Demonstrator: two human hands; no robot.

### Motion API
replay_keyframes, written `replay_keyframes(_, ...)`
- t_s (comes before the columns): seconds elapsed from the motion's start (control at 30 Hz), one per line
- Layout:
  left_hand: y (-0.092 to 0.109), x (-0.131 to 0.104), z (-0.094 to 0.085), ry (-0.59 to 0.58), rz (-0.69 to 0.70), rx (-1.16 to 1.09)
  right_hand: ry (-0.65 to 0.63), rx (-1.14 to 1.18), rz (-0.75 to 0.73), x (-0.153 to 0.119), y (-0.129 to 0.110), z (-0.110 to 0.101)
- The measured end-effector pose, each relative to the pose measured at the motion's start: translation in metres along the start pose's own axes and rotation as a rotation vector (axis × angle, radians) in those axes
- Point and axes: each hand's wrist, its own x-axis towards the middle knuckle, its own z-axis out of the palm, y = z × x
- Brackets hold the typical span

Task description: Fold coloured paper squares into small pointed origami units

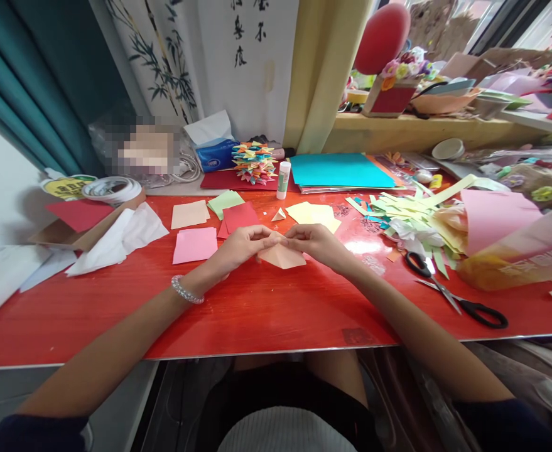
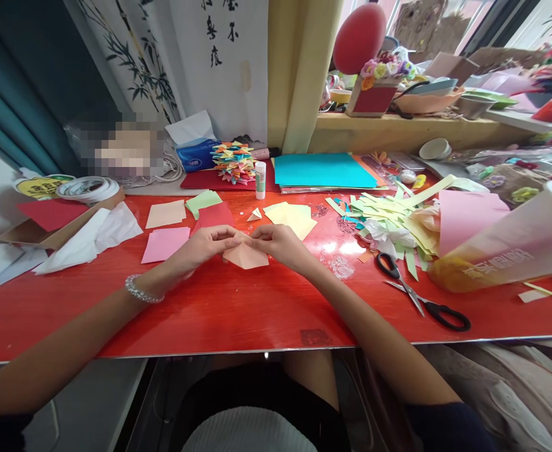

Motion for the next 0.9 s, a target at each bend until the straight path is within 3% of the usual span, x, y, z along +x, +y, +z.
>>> replay_keyframes(0.2, -0.001, -0.002, 0.002, 0.099, 0.057, 0.072, -0.075, -0.035, -0.031, -0.002, -0.001, 0.001)
replay_keyframes(0.43, 0.001, -0.001, 0.003, 0.066, 0.056, 0.111, -0.081, -0.073, -0.043, -0.003, 0.000, -0.001)
replay_keyframes(0.53, 0.001, -0.002, 0.002, 0.137, 0.071, 0.117, -0.091, -0.030, -0.020, -0.002, 0.000, -0.001)
replay_keyframes(0.7, 0.000, -0.002, -0.009, 0.300, 0.058, -0.091, -0.062, 0.272, -0.037, -0.002, -0.006, -0.005)
replay_keyframes(0.9, 0.004, -0.002, -0.005, 0.336, -0.030, -0.380, 0.046, 0.480, -0.026, -0.001, -0.010, -0.006)
